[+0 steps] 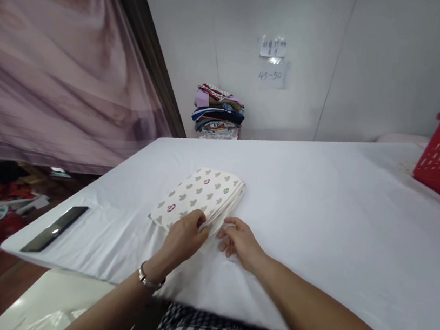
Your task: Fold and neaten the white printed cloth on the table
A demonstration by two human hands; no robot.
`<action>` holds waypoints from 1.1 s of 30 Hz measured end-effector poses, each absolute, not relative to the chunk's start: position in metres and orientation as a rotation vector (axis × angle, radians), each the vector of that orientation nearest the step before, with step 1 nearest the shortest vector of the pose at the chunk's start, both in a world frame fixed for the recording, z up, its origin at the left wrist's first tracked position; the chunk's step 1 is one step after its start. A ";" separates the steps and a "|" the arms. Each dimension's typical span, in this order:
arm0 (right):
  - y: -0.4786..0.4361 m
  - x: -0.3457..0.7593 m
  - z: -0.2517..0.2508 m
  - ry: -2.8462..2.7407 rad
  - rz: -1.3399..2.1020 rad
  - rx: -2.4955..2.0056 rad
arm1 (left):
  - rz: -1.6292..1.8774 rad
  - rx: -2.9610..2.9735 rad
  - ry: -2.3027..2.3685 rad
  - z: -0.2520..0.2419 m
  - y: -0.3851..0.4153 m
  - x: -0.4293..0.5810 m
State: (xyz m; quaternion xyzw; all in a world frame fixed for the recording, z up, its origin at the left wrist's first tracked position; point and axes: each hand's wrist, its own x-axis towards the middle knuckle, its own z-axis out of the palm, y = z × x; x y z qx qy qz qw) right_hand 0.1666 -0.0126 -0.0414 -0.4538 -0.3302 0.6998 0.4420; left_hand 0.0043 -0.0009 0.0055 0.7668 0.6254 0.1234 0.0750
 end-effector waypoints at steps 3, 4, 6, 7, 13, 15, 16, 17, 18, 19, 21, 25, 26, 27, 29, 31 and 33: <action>-0.012 0.166 -0.040 -0.800 1.756 -1.083 | 0.405 2.348 1.934 0.008 -0.002 0.003; -0.013 0.166 -0.040 -0.804 1.773 -1.056 | 0.401 2.395 1.942 0.007 -0.003 0.003; -0.014 0.166 -0.039 -0.813 1.800 -1.015 | 0.348 2.530 1.895 0.004 -0.007 0.005; -0.015 0.167 -0.039 -0.814 1.807 -1.006 | 0.313 2.595 1.846 0.001 -0.010 0.006; -0.010 0.170 -0.045 -0.800 1.812 -1.027 | 0.188 2.691 1.774 -0.014 -0.017 0.005; -0.007 0.172 -0.047 -0.808 1.772 -1.040 | 0.172 2.681 1.773 -0.011 -0.015 0.002; -0.004 0.175 -0.046 -0.809 1.750 -1.045 | 0.177 2.664 1.785 -0.008 -0.014 0.001; -0.001 0.178 -0.046 -0.802 1.730 -1.049 | 0.187 2.642 1.807 -0.005 -0.012 0.000; 0.003 0.181 -0.044 -0.791 1.713 -1.053 | 0.201 2.615 1.839 -0.001 -0.010 0.000; 0.008 0.185 -0.042 -0.771 1.696 -1.059 | 0.212 2.591 1.871 0.002 -0.009 -0.001; 0.022 0.196 -0.037 -0.726 1.642 -1.091 | 0.215 2.565 1.915 0.008 -0.007 -0.001; 0.059 0.218 -0.030 -0.655 1.494 -1.189 | 0.216 2.588 1.890 0.010 -0.007 0.000; 0.069 0.222 -0.030 -0.651 1.472 -1.206 | 0.217 2.603 1.860 0.009 -0.008 0.000; 0.079 0.225 -0.031 -0.651 1.459 -1.222 | 0.214 2.619 1.825 0.007 -0.009 0.000; 0.095 0.228 -0.031 -0.672 1.463 -1.256 | 0.210 2.637 1.774 0.004 -0.010 -0.002; 0.109 0.227 -0.031 -0.720 1.491 -1.295 | 0.233 2.631 1.778 0.002 -0.010 -0.003; 0.121 0.223 -0.028 -0.781 1.516 -1.343 | 0.276 2.623 1.809 0.000 -0.009 -0.006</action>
